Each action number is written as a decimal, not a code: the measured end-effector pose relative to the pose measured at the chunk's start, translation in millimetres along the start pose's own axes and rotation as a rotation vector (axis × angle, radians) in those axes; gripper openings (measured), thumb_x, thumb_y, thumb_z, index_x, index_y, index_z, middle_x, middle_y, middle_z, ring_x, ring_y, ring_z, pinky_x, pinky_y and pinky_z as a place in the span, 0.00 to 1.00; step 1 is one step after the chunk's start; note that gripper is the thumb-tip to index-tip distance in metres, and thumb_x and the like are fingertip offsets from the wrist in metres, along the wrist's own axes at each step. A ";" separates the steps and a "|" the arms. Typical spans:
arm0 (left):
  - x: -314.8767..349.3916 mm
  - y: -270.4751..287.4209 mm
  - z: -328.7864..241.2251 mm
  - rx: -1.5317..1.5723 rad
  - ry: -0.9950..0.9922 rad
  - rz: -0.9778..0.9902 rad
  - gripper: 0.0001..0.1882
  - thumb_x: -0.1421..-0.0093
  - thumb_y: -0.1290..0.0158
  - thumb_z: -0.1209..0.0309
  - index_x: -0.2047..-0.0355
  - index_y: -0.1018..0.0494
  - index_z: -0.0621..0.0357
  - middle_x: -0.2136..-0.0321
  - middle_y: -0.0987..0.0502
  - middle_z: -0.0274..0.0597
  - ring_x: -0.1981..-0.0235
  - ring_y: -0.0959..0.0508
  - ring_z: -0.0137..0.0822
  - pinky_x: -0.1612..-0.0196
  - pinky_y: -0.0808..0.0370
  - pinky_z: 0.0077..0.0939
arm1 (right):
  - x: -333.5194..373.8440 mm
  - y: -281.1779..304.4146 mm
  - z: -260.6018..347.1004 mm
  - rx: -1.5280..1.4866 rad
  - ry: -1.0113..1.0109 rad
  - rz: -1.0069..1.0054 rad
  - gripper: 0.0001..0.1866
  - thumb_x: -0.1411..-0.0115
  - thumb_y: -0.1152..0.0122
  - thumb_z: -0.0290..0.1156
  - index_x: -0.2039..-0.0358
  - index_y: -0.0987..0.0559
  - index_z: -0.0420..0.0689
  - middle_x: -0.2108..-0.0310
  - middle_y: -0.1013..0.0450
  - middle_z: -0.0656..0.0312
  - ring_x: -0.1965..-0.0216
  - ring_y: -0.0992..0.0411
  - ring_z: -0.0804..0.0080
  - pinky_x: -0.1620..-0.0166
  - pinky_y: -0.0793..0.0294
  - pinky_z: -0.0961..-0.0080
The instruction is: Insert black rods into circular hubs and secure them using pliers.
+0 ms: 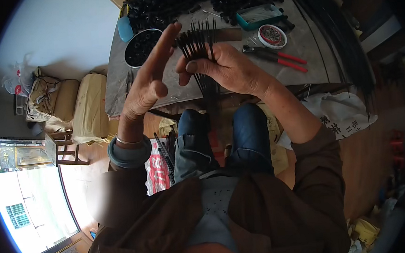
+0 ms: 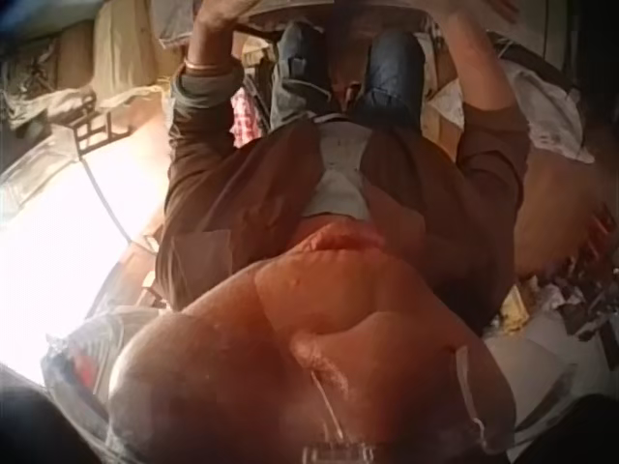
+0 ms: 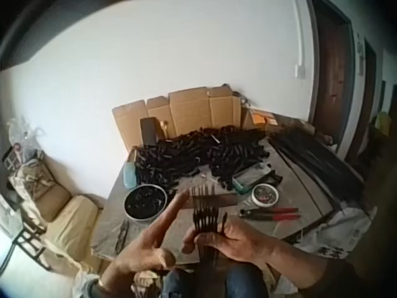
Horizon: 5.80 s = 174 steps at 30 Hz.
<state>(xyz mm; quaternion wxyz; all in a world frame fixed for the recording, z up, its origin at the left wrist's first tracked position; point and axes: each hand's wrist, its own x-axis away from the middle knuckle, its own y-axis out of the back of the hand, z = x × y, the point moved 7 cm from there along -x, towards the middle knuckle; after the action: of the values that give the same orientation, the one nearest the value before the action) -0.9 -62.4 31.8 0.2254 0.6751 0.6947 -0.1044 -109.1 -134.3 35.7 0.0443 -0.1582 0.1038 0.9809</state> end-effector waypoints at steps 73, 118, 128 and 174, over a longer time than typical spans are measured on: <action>-41.1 -38.6 -26.6 -0.142 0.023 -0.007 0.11 0.40 0.43 0.69 0.58 0.22 0.58 0.68 0.18 0.37 0.65 0.21 0.26 0.59 0.24 0.23 | 22.3 30.1 123.3 1.179 0.431 -0.280 0.12 0.54 0.34 0.17 0.67 0.18 0.43 0.76 0.31 0.67 0.74 0.32 0.75 0.70 0.34 0.77; -52.3 -46.5 -44.8 -0.511 -0.130 0.161 0.19 0.51 0.35 0.62 0.62 0.22 0.60 0.74 0.20 0.41 0.75 0.22 0.31 0.70 0.25 0.25 | 27.0 36.2 105.4 0.837 0.359 -0.327 0.07 0.49 0.34 0.19 0.69 0.23 0.37 0.76 0.30 0.64 0.77 0.30 0.80 0.78 0.33 0.80; -58.1 -49.5 -45.3 -0.465 -0.235 0.147 0.18 0.52 0.34 0.60 0.69 0.22 0.61 0.80 0.23 0.45 0.80 0.24 0.40 0.76 0.28 0.29 | 26.5 29.8 118.9 1.177 0.522 -0.316 0.12 0.56 0.27 0.30 0.75 0.24 0.45 0.80 0.31 0.69 0.80 0.35 0.76 0.76 0.38 0.78; 28.5 -59.0 82.5 -1.049 0.020 0.082 0.55 0.56 0.44 0.36 0.40 0.41 0.70 0.36 0.48 0.60 0.32 0.52 0.56 0.33 0.54 0.47 | -27.1 167.3 -84.0 0.949 -0.320 -0.507 0.11 0.43 0.39 0.31 0.63 0.20 0.38 0.73 0.23 0.60 0.70 0.26 0.77 0.63 0.29 0.80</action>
<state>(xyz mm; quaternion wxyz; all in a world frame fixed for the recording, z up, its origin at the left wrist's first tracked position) -44.5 -78.0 -62.9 0.5303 0.4993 0.6286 0.2727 -78.2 -317.1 -2.0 0.3603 0.0097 0.4843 0.7972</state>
